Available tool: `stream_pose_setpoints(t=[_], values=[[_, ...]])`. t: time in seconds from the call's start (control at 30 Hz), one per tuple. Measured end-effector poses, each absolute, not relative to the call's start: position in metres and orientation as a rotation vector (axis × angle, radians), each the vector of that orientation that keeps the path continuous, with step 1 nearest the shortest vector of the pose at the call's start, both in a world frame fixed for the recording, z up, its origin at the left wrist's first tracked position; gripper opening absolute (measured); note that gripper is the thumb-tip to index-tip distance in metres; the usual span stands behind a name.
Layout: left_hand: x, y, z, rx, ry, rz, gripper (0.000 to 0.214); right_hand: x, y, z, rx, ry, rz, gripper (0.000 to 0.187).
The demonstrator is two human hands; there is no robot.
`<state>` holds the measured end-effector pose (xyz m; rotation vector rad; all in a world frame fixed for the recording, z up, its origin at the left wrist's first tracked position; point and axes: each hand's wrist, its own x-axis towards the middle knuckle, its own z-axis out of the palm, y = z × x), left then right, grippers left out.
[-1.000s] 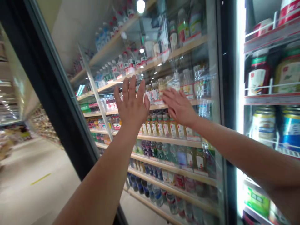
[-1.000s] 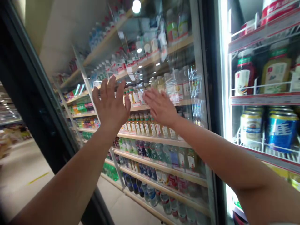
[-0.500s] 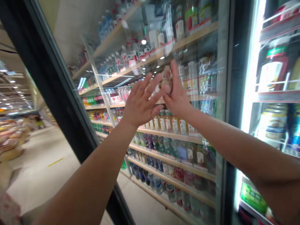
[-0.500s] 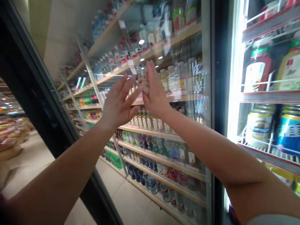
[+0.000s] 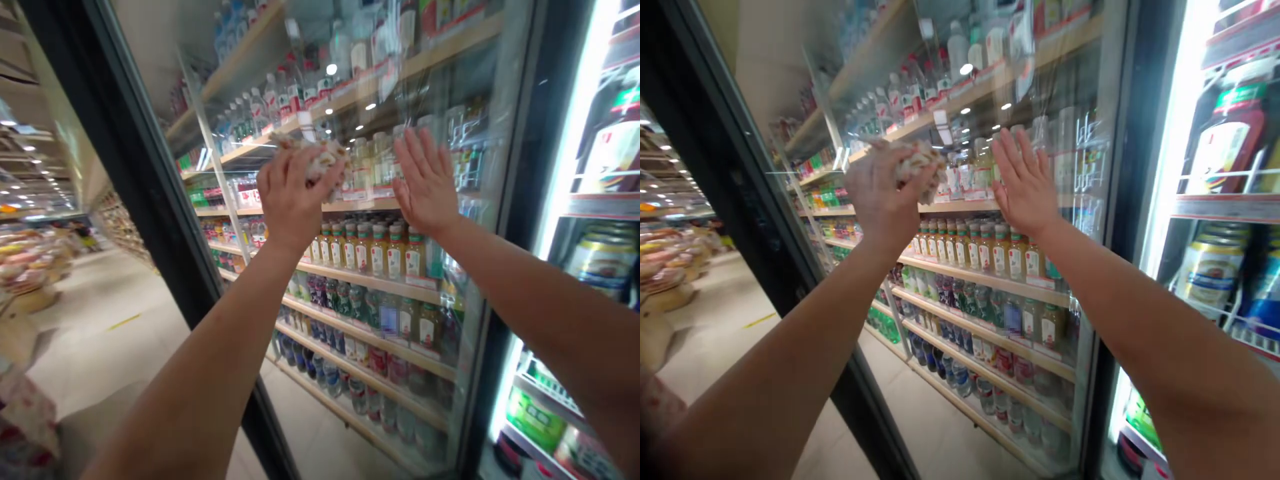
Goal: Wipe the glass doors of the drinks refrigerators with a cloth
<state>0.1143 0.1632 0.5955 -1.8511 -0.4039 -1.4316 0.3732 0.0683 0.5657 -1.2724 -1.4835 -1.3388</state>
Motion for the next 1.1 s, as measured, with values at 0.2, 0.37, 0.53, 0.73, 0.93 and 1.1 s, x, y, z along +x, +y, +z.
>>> stream_pose_setpoints(t=[0.2, 0.37, 0.53, 0.73, 0.93, 1.1], values=[[0.141, 0.151, 0.574, -1.846, -0.569, -1.486, 0.049, 0.370, 0.066, 0.562, -1.249, -1.775, -1.369, 0.069], [0.126, 0.138, 0.566, -1.909, -0.292, -1.186, 0.038, 0.372, 0.066, 0.560, -1.201, -1.752, -1.361, 0.067], [0.077, 0.150, 0.555, -1.745, -0.420, -1.506, 0.049, 0.366, 0.069, 0.553, -1.201, -1.683, -1.395, 0.065], [0.053, 0.144, 0.511, -1.811, -0.289, -1.188, 0.070, 0.359, 0.066, 0.546, -1.228, -1.606, -1.415, 0.063], [0.080, 0.125, 0.539, -1.835, -0.418, -1.494, 0.060, 0.359, 0.057, 0.548, -1.253, -1.610, -1.452, 0.066], [0.099, 0.109, 0.544, -2.043, -0.235, -1.183, 0.048, 0.361, 0.055, 0.546, -1.232, -1.596, -1.505, 0.069]])
